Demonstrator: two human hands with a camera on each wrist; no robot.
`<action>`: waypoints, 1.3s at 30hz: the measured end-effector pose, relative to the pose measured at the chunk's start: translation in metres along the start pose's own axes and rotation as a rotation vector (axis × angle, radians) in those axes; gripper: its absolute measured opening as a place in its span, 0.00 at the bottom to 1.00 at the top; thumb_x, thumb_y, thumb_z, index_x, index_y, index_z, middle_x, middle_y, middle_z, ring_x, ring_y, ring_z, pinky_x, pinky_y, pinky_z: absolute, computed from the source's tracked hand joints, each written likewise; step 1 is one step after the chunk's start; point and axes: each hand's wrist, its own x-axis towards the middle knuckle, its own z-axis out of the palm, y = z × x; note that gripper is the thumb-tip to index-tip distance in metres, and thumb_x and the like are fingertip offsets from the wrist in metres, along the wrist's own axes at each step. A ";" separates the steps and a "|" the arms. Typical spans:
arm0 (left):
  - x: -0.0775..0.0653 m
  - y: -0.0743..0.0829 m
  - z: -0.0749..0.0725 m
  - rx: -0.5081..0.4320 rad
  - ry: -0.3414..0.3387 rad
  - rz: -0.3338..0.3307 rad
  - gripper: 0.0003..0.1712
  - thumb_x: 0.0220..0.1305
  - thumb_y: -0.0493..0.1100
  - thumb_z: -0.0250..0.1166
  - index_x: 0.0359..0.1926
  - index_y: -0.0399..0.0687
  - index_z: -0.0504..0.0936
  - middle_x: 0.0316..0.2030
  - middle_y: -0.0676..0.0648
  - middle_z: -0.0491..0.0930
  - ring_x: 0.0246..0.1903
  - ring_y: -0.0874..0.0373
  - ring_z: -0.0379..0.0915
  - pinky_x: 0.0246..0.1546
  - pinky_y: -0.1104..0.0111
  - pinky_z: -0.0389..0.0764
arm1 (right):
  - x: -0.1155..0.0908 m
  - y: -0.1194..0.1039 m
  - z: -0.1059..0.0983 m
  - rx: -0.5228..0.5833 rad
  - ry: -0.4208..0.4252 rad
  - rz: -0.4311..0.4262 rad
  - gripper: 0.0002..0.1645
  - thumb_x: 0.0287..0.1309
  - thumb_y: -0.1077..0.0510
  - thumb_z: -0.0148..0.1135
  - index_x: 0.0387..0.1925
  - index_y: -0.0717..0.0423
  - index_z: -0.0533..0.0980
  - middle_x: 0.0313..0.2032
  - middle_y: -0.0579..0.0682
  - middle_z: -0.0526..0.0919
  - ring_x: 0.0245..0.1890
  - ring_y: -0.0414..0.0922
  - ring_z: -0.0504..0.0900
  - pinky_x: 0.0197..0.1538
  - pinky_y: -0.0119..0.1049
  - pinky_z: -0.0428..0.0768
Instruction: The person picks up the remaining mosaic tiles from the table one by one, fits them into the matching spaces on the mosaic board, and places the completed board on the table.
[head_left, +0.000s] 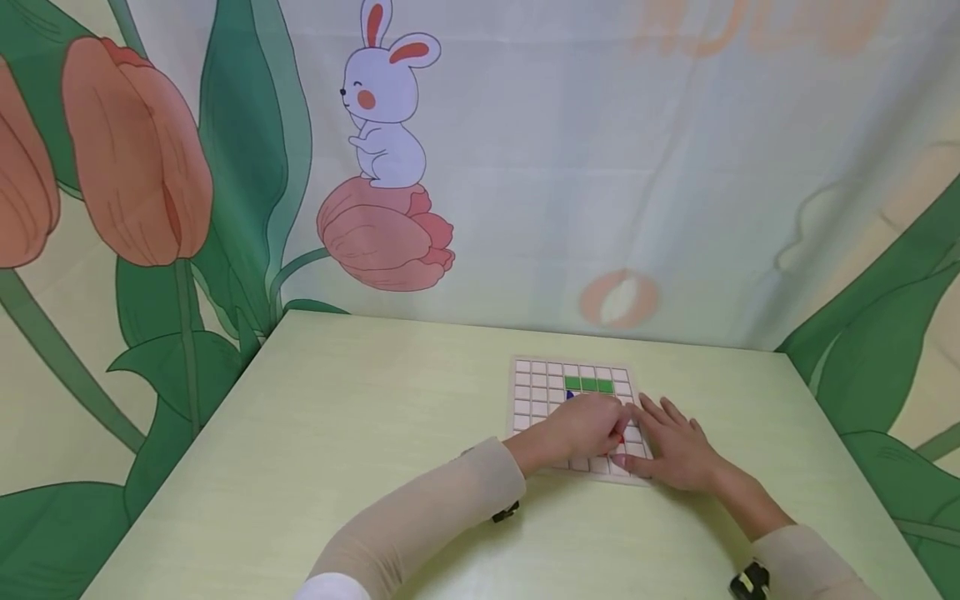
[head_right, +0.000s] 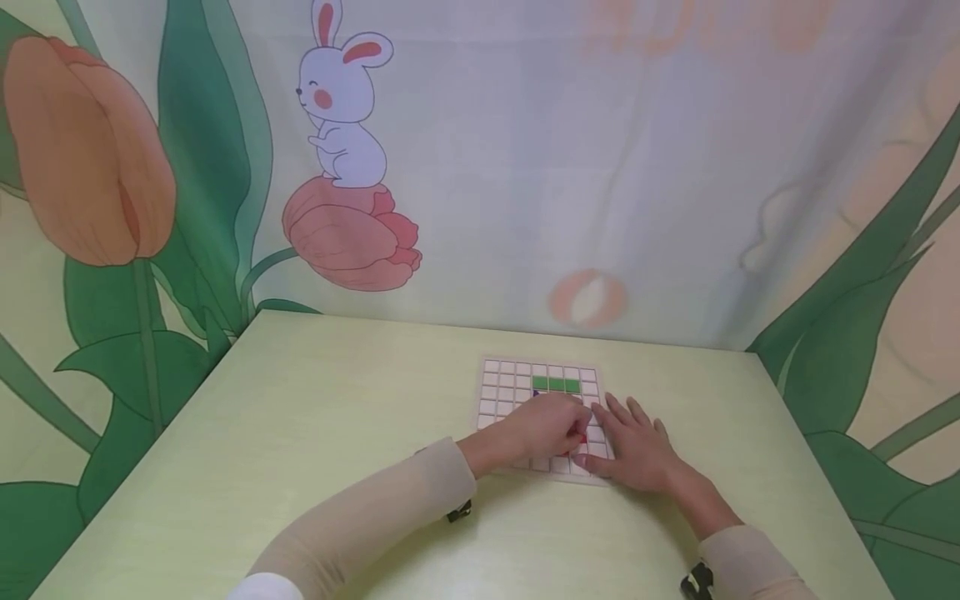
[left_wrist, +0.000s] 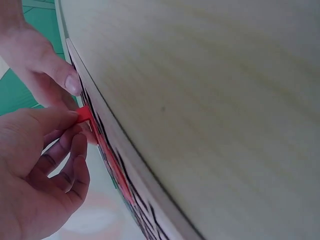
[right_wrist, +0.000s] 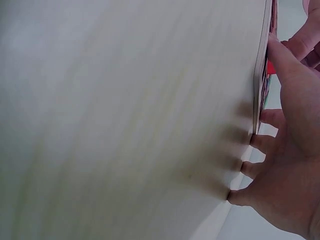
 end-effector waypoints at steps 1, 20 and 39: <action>0.000 0.001 0.000 0.004 -0.004 0.003 0.10 0.73 0.44 0.69 0.33 0.59 0.79 0.32 0.62 0.75 0.34 0.68 0.71 0.38 0.76 0.72 | 0.000 0.000 0.000 0.001 0.001 -0.003 0.60 0.61 0.22 0.65 0.80 0.56 0.63 0.80 0.66 0.56 0.78 0.75 0.50 0.65 0.85 0.51; -0.003 0.002 -0.007 -0.043 -0.078 -0.014 0.11 0.75 0.48 0.67 0.31 0.61 0.80 0.28 0.62 0.78 0.31 0.68 0.72 0.33 0.75 0.72 | -0.001 0.003 0.002 0.005 0.007 -0.008 0.61 0.61 0.23 0.65 0.80 0.57 0.62 0.80 0.66 0.56 0.78 0.75 0.49 0.65 0.85 0.51; -0.005 0.001 -0.008 -0.172 -0.125 -0.086 0.07 0.71 0.49 0.73 0.36 0.58 0.84 0.29 0.62 0.79 0.33 0.68 0.74 0.36 0.77 0.74 | -0.001 0.002 0.001 -0.008 0.001 -0.020 0.62 0.61 0.23 0.65 0.80 0.59 0.62 0.80 0.66 0.56 0.78 0.75 0.50 0.65 0.85 0.52</action>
